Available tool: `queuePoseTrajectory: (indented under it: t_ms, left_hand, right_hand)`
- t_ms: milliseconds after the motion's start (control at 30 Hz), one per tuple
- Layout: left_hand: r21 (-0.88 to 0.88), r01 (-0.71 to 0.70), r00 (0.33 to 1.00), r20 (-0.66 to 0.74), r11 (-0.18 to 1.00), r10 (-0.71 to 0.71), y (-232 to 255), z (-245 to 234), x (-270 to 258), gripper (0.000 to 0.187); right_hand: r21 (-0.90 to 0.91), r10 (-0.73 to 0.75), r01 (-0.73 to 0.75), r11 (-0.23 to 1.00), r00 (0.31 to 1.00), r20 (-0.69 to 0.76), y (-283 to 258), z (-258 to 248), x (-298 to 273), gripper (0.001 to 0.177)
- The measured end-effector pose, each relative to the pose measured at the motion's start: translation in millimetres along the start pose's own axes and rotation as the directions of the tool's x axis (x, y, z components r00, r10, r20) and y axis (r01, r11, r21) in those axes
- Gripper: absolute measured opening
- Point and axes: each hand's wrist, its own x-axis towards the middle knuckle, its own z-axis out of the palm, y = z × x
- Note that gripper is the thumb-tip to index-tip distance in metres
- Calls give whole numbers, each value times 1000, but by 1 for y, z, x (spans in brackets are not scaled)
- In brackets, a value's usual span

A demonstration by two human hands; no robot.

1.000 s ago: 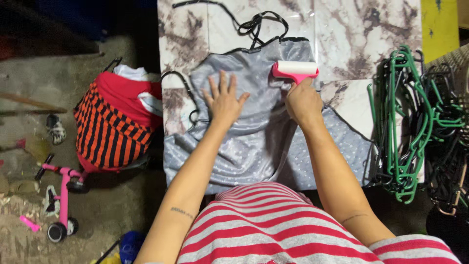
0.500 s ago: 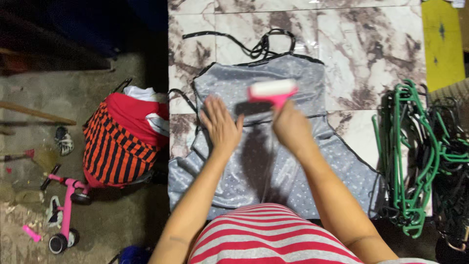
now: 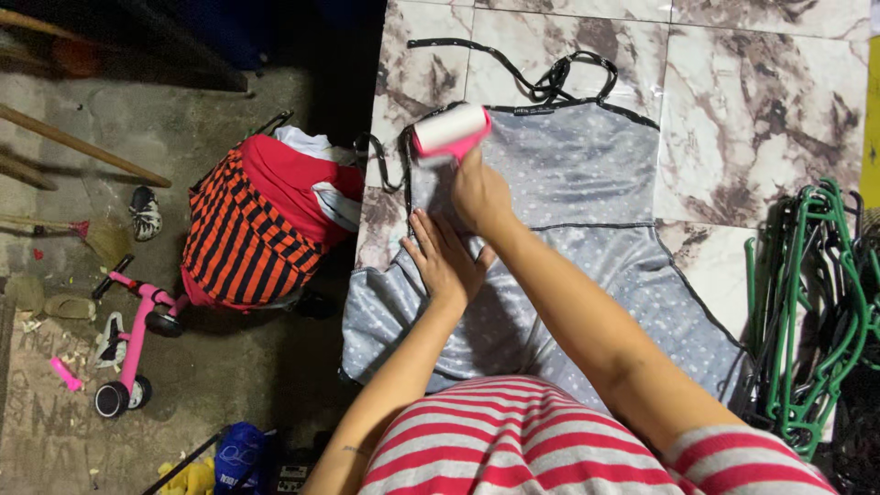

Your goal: The person removes a grey and black polka-dotted top from a hanger, lays it on a tiled table, and uses a pink lint roller to clean the fabric. They roll the tool over the garment's surface, flip it to treat the other side, and smooth the fabric with their hands.

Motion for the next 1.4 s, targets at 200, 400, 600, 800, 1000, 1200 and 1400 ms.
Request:
queuePoseTrajectory:
  t_ms: [200,400,600,800,1000,1200,1400]
  left_hand:
    - [-87,-85,986,-150,993,71,-3,1,-1,116]
    - [242,-72,997,23,968,69,-7,5,-5,114]
    - [-42,-27,999,-34,999,25,0,-6,0,121]
    - [127,-37,999,-9,991,38,-6,3,-3,118]
    - [33,-6,1000,29,999,5,-3,-2,1,116]
    - [-15,-9,995,102,1000,11,0,-23,-2,128]
    - [-158,-22,998,-53,987,14,-5,-20,12,104]
  right_hand:
    - [-132,-42,54,990,995,94,-11,-30,-16,34]
    - [-132,146,-118,984,962,230,-7,-1,-56,34]
    - [-29,71,-69,997,995,63,-25,2,17,33]
    - [-72,-20,21,997,999,25,7,-32,-56,34]
    - [22,109,-109,994,994,-5,25,-2,-57,36]
    - [-49,-115,109,993,985,-129,10,-29,64,39]
    - [42,-135,144,989,975,-176,-1,-113,37,38]
